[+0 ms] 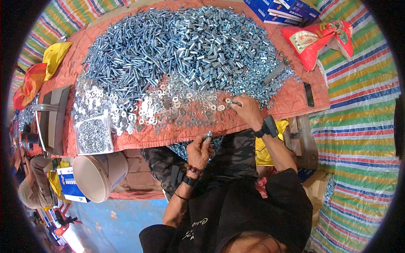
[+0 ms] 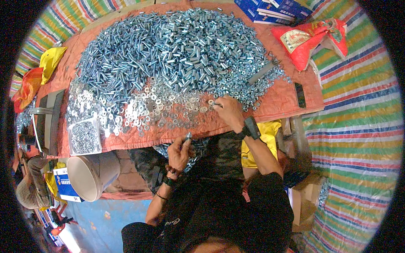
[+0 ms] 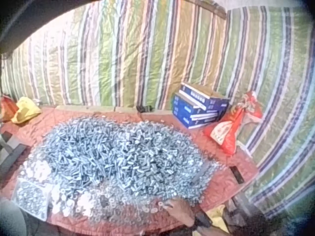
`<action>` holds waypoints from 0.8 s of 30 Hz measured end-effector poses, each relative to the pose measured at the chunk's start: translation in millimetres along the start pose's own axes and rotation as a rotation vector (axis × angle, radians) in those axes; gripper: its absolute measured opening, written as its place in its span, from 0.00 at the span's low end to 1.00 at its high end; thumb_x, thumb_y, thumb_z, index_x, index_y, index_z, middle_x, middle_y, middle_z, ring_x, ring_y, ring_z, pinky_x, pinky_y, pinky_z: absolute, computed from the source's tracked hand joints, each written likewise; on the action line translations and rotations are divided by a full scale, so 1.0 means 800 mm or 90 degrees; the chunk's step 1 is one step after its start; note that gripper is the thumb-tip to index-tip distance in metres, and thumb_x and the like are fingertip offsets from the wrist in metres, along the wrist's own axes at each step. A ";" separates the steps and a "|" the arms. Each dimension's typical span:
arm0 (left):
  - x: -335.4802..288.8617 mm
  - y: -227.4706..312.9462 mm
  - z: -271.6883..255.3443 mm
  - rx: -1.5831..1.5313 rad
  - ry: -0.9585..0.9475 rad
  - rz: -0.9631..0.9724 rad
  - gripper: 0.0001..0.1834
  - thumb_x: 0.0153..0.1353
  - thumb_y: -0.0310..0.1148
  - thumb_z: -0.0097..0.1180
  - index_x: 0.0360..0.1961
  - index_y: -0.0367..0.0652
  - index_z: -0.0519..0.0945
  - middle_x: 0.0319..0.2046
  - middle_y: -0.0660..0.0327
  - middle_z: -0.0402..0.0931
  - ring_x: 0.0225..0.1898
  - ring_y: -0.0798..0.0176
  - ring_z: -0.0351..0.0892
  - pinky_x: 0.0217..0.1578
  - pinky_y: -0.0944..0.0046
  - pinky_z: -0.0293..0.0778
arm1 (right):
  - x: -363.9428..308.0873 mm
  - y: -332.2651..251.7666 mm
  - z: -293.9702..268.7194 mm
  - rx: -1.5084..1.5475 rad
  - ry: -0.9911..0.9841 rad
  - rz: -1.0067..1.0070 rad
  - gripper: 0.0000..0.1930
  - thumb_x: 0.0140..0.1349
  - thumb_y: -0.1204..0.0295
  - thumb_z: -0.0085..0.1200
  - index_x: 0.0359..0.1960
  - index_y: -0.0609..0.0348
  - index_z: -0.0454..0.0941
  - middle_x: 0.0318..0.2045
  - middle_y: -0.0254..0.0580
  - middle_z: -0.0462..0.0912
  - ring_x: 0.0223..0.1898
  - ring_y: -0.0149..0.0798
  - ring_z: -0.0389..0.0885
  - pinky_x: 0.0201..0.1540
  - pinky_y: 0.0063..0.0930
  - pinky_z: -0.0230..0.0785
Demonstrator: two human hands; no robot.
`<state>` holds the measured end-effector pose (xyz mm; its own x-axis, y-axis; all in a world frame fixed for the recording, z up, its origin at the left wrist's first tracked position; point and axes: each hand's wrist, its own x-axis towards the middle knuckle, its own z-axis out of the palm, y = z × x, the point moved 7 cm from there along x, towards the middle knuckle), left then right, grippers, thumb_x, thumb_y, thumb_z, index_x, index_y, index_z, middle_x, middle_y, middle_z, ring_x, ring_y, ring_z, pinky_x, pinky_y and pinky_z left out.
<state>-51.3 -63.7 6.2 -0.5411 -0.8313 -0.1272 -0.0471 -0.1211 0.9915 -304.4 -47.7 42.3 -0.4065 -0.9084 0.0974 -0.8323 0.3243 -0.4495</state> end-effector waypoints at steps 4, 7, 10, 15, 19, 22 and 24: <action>0.003 0.003 -0.005 0.029 -0.001 -0.013 0.10 0.69 0.32 0.53 0.42 0.35 0.80 0.17 0.64 0.76 0.18 0.72 0.77 0.20 0.69 0.73 | -0.032 -0.058 -0.001 0.221 -0.008 -0.028 0.08 0.56 0.69 0.62 0.32 0.60 0.83 0.29 0.46 0.81 0.31 0.47 0.81 0.35 0.39 0.71; 0.004 0.011 -0.006 0.052 0.003 0.009 0.11 0.69 0.32 0.54 0.43 0.34 0.80 0.17 0.64 0.76 0.18 0.72 0.76 0.20 0.70 0.73 | -0.050 -0.113 0.000 0.294 -0.037 -0.093 0.06 0.56 0.73 0.61 0.32 0.62 0.82 0.28 0.45 0.81 0.30 0.45 0.81 0.33 0.35 0.71; 0.002 0.007 -0.008 -0.016 -0.001 -0.022 0.11 0.69 0.31 0.53 0.44 0.34 0.81 0.18 0.64 0.76 0.18 0.73 0.76 0.20 0.70 0.73 | -0.065 -0.136 0.003 0.311 -0.025 -0.165 0.06 0.55 0.76 0.62 0.33 0.64 0.82 0.28 0.45 0.80 0.30 0.43 0.82 0.31 0.32 0.72; 0.000 0.004 -0.009 -0.025 -0.042 -0.053 0.11 0.70 0.31 0.53 0.45 0.35 0.80 0.20 0.65 0.76 0.19 0.73 0.75 0.19 0.71 0.73 | -0.073 -0.149 -0.001 0.319 -0.006 -0.278 0.06 0.57 0.78 0.60 0.35 0.65 0.78 0.36 0.47 0.80 0.38 0.48 0.82 0.38 0.33 0.75; -0.001 -0.006 -0.011 -0.102 -0.112 -0.087 0.10 0.69 0.31 0.53 0.43 0.34 0.80 0.21 0.64 0.77 0.19 0.70 0.77 0.21 0.69 0.73 | -0.073 -0.151 -0.003 0.352 -0.066 -0.286 0.05 0.57 0.79 0.59 0.35 0.65 0.77 0.37 0.47 0.80 0.40 0.48 0.82 0.40 0.33 0.75; -0.007 -0.017 -0.005 -0.218 -0.237 -0.217 0.10 0.70 0.32 0.52 0.39 0.35 0.79 0.23 0.63 0.78 0.19 0.69 0.78 0.21 0.69 0.75 | -0.071 -0.151 -0.001 0.386 -0.105 -0.322 0.06 0.56 0.80 0.60 0.33 0.66 0.77 0.37 0.46 0.82 0.37 0.45 0.84 0.39 0.32 0.75; -0.009 -0.016 -0.008 -0.214 -0.229 -0.206 0.10 0.70 0.32 0.52 0.39 0.35 0.79 0.23 0.63 0.78 0.19 0.69 0.77 0.21 0.69 0.74 | -0.069 -0.153 0.005 0.401 -0.164 -0.311 0.08 0.55 0.78 0.62 0.36 0.66 0.78 0.37 0.46 0.82 0.38 0.45 0.84 0.39 0.32 0.75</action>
<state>-41.5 -59.4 -5.4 -0.7967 -0.4949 -0.3468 -0.0200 -0.5519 0.8337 -178.8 -38.0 88.5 0.1078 -0.9652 0.2381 -0.4955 -0.2598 -0.8288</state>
